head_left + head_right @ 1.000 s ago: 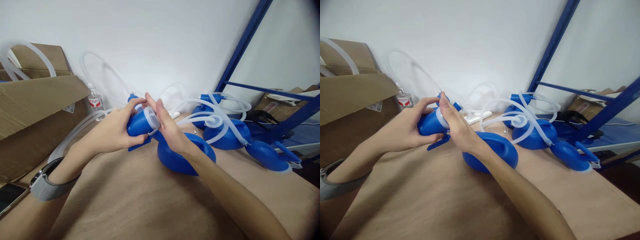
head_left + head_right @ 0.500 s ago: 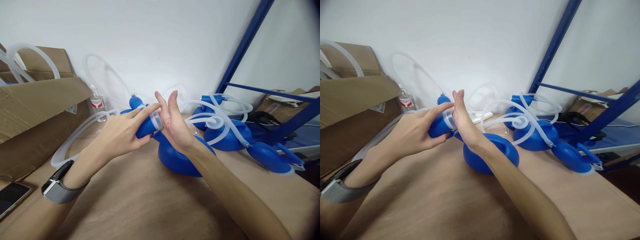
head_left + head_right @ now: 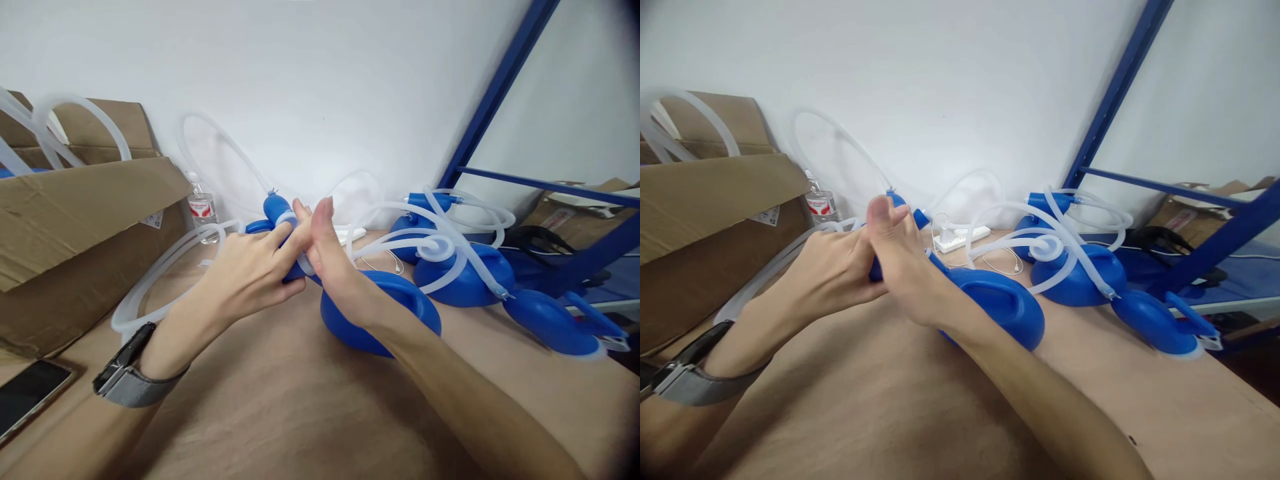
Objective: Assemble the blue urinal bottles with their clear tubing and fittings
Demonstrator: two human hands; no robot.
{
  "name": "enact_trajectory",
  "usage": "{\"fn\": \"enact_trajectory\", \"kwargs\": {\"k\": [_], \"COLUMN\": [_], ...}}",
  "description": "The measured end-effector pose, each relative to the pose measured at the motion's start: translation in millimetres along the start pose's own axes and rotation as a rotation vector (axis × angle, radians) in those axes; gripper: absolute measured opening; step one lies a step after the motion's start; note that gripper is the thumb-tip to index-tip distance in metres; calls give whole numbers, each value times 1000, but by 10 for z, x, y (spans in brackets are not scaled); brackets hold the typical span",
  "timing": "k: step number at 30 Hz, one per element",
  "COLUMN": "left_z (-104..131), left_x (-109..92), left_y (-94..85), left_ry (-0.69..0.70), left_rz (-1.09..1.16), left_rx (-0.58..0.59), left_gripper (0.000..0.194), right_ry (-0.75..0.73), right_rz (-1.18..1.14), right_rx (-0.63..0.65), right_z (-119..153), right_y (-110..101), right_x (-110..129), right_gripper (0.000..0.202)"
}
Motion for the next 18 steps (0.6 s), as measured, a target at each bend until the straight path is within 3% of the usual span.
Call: {"fn": "enact_trajectory", "kwargs": {"k": [5, 8, 10, 12, 18], "left_z": [32, 78, 89, 79, 65], "left_x": [175, 359, 475, 534, 548], "left_y": [-176, -257, -225, -157, -147], "left_ry": [-44, -135, -224, -285, -330], "left_rz": [310, 581, 721, 806, 822], "left_rx": [-205, -342, -337, -263, -229], "left_gripper": [80, 73, 78, 85, 82], "right_ry": [-73, -138, -175, -178, -128], "right_rz": [-150, -123, -66, -51, -116], "right_rx": [84, 25, -1, 3, 20], "right_z": [-35, -38, -49, -76, -134], "right_y": [-213, -422, -476, -465, -444], "right_x": [160, 192, 155, 82, -32], "right_gripper": [87, 68, 47, 37, 42]}}
Point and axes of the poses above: each hand's wrist, its own z-axis away from the middle knuckle, its own y-axis out of the palm, x = y × z, the point moved 6 cm from there along -z, towards the middle knuckle, and after that the axes turned 3 degrees about -z, right-handed, at the moved point
